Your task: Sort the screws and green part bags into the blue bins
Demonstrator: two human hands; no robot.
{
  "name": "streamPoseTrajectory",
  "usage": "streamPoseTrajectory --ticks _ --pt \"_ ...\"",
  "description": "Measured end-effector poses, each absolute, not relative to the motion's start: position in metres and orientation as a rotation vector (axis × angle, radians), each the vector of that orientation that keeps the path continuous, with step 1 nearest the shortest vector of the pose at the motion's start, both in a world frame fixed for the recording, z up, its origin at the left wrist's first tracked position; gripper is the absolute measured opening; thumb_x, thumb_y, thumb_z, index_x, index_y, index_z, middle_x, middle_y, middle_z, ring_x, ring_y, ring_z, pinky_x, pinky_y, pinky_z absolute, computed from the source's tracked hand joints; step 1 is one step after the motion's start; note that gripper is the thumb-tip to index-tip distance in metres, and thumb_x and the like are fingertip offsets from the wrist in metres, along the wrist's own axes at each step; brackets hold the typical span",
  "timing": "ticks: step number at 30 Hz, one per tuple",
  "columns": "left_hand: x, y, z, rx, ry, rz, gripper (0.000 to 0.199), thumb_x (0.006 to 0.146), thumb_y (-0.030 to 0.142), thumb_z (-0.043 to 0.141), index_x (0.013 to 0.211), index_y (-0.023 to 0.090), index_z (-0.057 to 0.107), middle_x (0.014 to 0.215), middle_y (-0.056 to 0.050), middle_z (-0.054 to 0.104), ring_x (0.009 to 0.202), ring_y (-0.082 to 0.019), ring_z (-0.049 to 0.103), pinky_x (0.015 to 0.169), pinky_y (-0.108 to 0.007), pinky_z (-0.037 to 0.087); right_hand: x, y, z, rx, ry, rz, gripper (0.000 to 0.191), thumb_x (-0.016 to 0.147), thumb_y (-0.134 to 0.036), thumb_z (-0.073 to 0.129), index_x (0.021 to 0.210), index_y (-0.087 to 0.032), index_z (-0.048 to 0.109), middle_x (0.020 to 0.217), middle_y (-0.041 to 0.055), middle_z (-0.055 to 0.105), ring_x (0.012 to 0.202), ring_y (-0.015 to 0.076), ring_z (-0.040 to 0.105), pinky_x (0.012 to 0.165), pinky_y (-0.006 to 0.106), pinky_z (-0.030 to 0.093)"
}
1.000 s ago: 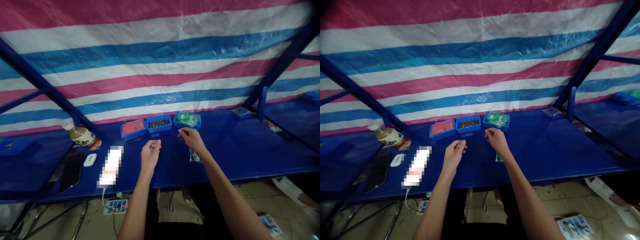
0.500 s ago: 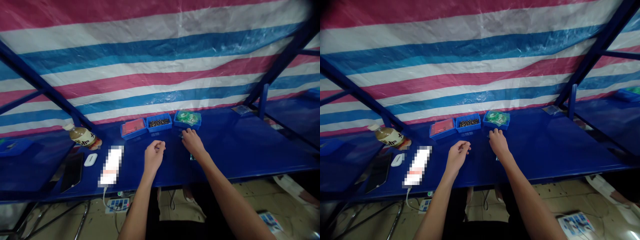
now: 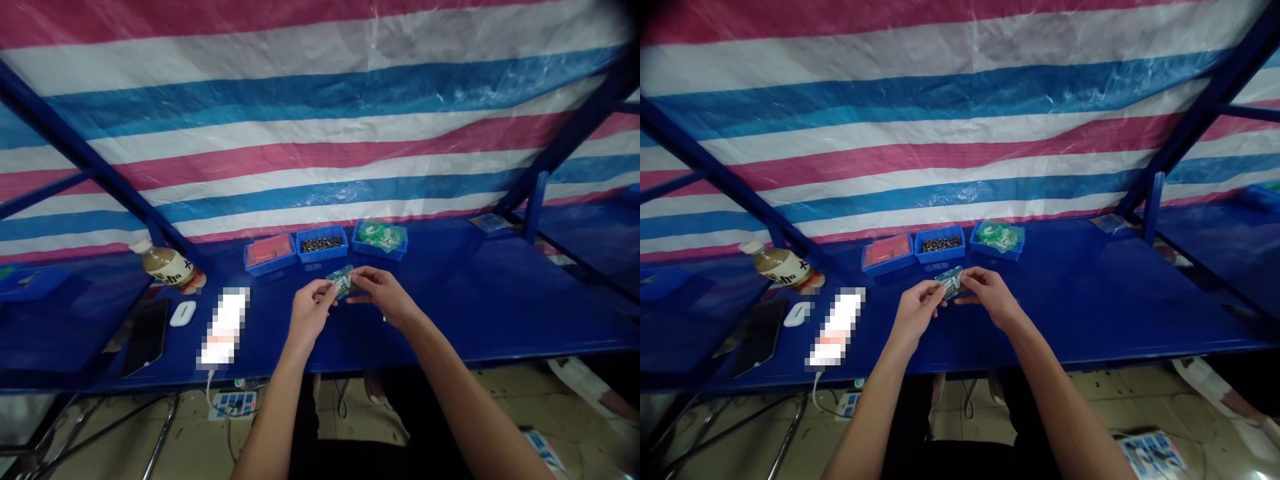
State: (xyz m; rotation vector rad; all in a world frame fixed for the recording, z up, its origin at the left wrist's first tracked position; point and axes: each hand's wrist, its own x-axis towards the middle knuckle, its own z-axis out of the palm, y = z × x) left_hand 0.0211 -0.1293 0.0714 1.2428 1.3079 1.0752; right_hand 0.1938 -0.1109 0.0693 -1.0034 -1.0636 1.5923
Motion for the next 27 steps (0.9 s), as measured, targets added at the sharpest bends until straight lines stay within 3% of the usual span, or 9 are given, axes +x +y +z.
streamPoseTrajectory --ticks 5,9,16,20,23,27 --pt "0.016 -0.128 0.07 1.237 1.378 1.124 0.028 0.078 0.04 0.07 0.092 0.015 0.072 0.072 -0.004 0.068 0.057 -0.012 0.057 0.053 -0.023 0.041 0.196 -0.112 0.07 -1.115 -1.26 1.528 0.037 0.076 -0.049 0.071 0.096 -0.018 0.066 0.085 0.0041 0.066 0.076 0.0174 0.065 0.056 0.029 0.059" --pt "0.013 -0.127 0.066 1.289 1.406 1.131 0.027 0.078 0.04 0.07 0.09 0.015 0.072 0.072 -0.004 0.068 0.06 -0.013 0.058 0.057 -0.024 0.043 0.195 -0.113 0.068 -1.181 -1.408 1.457 0.034 0.076 -0.049 0.07 0.085 -0.017 0.066 0.071 0.0016 0.063 0.061 0.0133 0.059 0.046 0.022 0.049" --pt "0.011 -0.127 0.062 1.283 1.516 1.165 0.03 0.084 0.044 0.061 0.102 0.021 0.07 0.089 -0.005 0.071 0.067 -0.015 0.064 0.054 -0.022 0.042 0.199 -0.098 0.075 -1.192 -1.287 1.276 0.034 0.073 -0.05 0.072 0.076 -0.017 0.066 0.066 0.0024 0.064 0.057 0.0132 0.058 0.049 0.025 0.048" --pt "0.009 -0.128 0.064 1.267 1.532 1.155 0.027 0.087 0.041 0.057 0.104 0.023 0.067 0.093 -0.005 0.07 0.068 -0.014 0.065 0.055 -0.021 0.042 0.217 -0.08 0.078 -1.278 -0.994 1.089 0.039 0.073 -0.052 0.072 0.087 -0.016 0.067 0.084 0.0092 0.07 0.07 0.0187 0.065 0.05 0.026 0.051" --pt "0.008 -0.128 0.065 1.284 1.54 1.107 0.027 0.088 0.04 0.055 0.104 0.023 0.067 0.094 -0.004 0.07 0.069 -0.013 0.065 0.057 -0.021 0.044 0.235 -0.079 0.07 -1.44 -1.05 1.161 0.039 0.077 -0.052 0.067 0.091 -0.016 0.068 0.093 0.0125 0.071 0.07 0.0189 0.065 0.044 0.023 0.045" --pt "0.008 -0.129 0.066 1.341 1.54 1.041 0.027 0.088 0.043 0.055 0.102 0.023 0.067 0.093 -0.003 0.07 0.069 -0.013 0.064 0.061 -0.022 0.045 0.261 -0.091 0.06 -1.642 -1.395 0.942 0.033 0.083 -0.048 0.059 0.081 -0.017 0.068 0.075 0.0078 0.069 0.06 0.0158 0.06 0.048 0.025 0.04"
